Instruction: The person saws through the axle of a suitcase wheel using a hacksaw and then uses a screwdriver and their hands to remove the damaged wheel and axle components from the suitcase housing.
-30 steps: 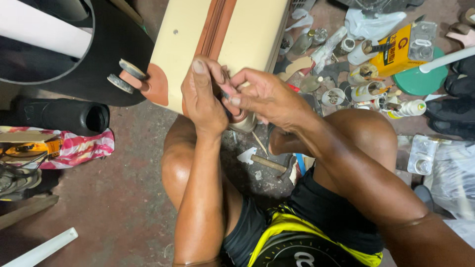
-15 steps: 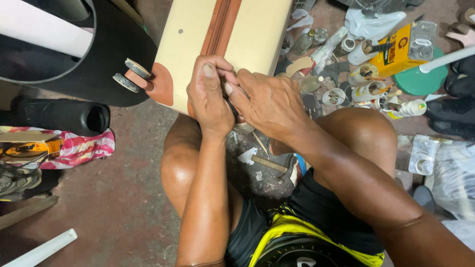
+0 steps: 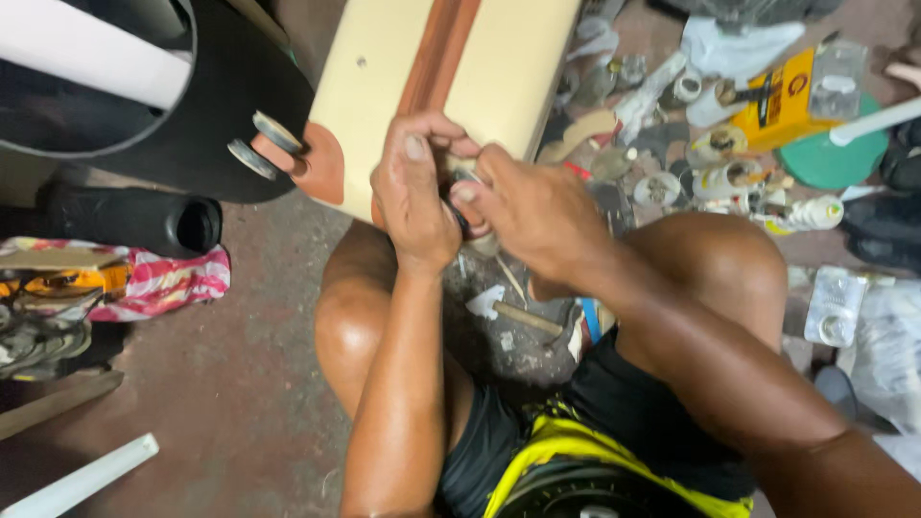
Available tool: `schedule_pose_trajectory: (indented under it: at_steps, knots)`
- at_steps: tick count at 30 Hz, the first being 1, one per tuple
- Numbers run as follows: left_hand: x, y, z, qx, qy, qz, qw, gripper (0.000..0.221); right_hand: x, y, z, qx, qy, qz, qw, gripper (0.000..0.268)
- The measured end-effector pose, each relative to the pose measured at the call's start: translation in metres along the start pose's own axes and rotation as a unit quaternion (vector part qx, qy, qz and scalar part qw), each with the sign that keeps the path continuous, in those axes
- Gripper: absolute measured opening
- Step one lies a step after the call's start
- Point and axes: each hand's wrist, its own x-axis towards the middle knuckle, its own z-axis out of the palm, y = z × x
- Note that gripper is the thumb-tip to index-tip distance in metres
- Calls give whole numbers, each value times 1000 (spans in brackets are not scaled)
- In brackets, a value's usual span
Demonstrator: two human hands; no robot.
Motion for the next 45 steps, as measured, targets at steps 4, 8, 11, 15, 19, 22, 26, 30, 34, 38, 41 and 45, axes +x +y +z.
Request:
schedule_pose_trajectory:
  at_steps: [4, 8, 11, 15, 19, 22, 26, 30, 34, 38, 41, 45]
  knots:
    - [-6, -3, -8, 11, -2, -8, 1000, 50, -13, 7, -17, 43, -81, -11, 996, 31]
    - [-2, -1, -8, -12, -19, -14, 1000, 49, -19, 15, -11, -39, -35, -112, 992, 36]
    - [1, -2, -5, -59, -18, -33, 998, 45, -25, 21, -1, -46, 3, -130, 990, 52]
    - [-5, -5, -7, -67, -6, -46, 997, 43, -36, 15, 17, -84, 19, -105, 991, 55]
    - [-10, -7, -2, -83, 27, -57, 994, 48, -42, 4, 16, -127, 45, -111, 985, 54]
    - [-2, -4, -2, -65, 42, -45, 996, 49, -27, 2, 4, -81, 47, -131, 987, 52]
    - [-8, -7, -4, -30, 13, -21, 999, 52, -20, 12, -3, 59, -1, 1, 998, 27]
    - [-7, -6, -4, 33, -8, 1, 999, 53, -11, 16, 6, -102, 53, -25, 993, 35]
    - [2, -5, 2, 18, 28, -4, 999, 53, 2, 14, 14, -149, 74, -78, 983, 32]
    - [-12, 0, 2, 54, 25, -3, 998, 56, -3, 14, 25, -82, 20, -62, 995, 29]
    - [8, 6, 5, 33, 7, 10, 999, 57, 8, 14, 14, -20, 17, -64, 998, 29]
    - [-6, 1, -3, -1, -15, -9, 1000, 65, -14, 23, 14, 0, -7, -6, 1000, 37]
